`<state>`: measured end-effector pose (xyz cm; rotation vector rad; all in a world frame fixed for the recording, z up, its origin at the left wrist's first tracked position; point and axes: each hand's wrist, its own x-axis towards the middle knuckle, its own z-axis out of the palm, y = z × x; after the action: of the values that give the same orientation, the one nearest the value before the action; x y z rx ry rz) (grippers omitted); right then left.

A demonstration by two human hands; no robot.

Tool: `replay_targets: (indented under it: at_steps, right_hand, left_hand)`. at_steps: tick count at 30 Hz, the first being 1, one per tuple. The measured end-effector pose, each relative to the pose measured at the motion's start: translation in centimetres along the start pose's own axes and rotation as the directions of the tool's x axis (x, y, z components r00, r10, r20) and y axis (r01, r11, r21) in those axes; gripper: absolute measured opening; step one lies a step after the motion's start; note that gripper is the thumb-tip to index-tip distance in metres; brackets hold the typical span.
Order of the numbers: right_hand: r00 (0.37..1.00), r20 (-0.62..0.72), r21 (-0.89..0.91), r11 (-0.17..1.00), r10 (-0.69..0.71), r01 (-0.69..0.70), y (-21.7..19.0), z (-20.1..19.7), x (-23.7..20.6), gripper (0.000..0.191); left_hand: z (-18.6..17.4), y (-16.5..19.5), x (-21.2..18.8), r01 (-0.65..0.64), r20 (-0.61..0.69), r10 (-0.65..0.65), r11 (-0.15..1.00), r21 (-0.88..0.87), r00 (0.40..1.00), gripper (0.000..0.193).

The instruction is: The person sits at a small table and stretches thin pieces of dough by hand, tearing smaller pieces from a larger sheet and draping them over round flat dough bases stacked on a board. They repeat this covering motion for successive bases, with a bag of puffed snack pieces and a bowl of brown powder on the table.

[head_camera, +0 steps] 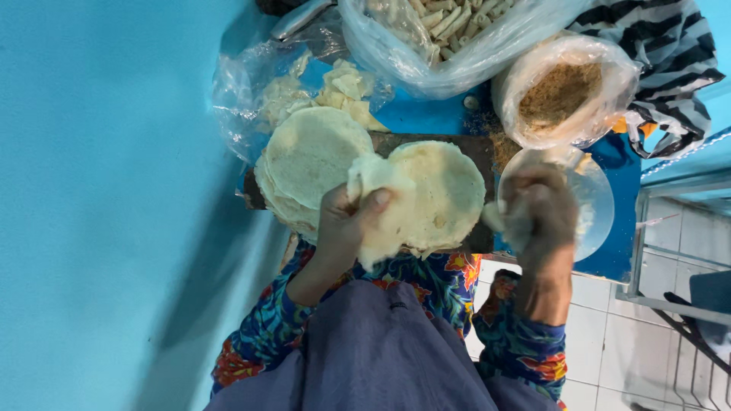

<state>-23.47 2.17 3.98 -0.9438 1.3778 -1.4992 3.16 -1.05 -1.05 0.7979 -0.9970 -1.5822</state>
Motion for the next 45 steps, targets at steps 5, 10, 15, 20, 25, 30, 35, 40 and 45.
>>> replay_targets:
  at_steps: [5,10,15,20,25,30,35,40,45]
  right_hand:
    - [0.872,0.488,-0.121,0.988,-0.026,0.097,0.9,1.7,0.1,0.077]
    - [0.837,0.546,0.041,0.997,0.032,-0.065,1.5,0.9,0.8,0.03]
    - [0.966,0.213,-0.024,0.989,0.145,-0.143,-1.0,-0.7,-0.4,0.01]
    - [0.948,0.283,-0.299,0.953,0.143,-0.054,-1.1,2.0,-1.0,0.012]
    - [0.913,0.321,-0.498,0.865,0.252,-0.063,0.9,3.5,-0.1,0.014]
    - [0.91,0.304,-0.501,0.86,0.282,-0.099,1.1,3.2,0.3,0.013]
    - [0.927,0.217,-0.651,0.753,0.307,-0.097,0.2,3.5,0.2,0.019]
    - [0.947,0.247,-0.414,0.906,0.207,-0.09,-1.8,0.7,0.4,0.031]
    - [0.944,0.324,0.142,0.983,0.066,-0.117,-2.4,-1.5,1.3,0.039]
  left_hand:
    - [2.4,1.5,-0.2,-0.001,0.197,-0.012,0.998,0.068,0.98,0.026]
    - [3.7,4.7,1.2,-0.025,0.333,0.01,0.999,0.041,0.943,0.031]
    - [2.4,7.8,2.8,-0.038,0.483,-0.02,0.993,0.11,0.875,0.034]
    - [0.8,6.5,9.0,-0.192,0.464,-0.033,0.882,0.43,0.885,0.024]
    - [-0.2,1.9,11.3,-0.16,0.363,-0.146,0.707,0.689,0.92,0.021]
    - [-0.5,0.2,11.9,-0.316,0.402,-0.013,0.593,0.74,0.916,0.02]
    - [-0.4,0.1,11.7,-0.386,0.439,0.049,0.57,0.725,0.897,0.022]
    - [0.1,0.8,10.5,-0.473,0.444,0.183,0.493,0.731,0.877,0.032]
    - [3.6,0.7,8.2,-0.66,0.641,0.273,0.559,0.501,0.718,0.051]
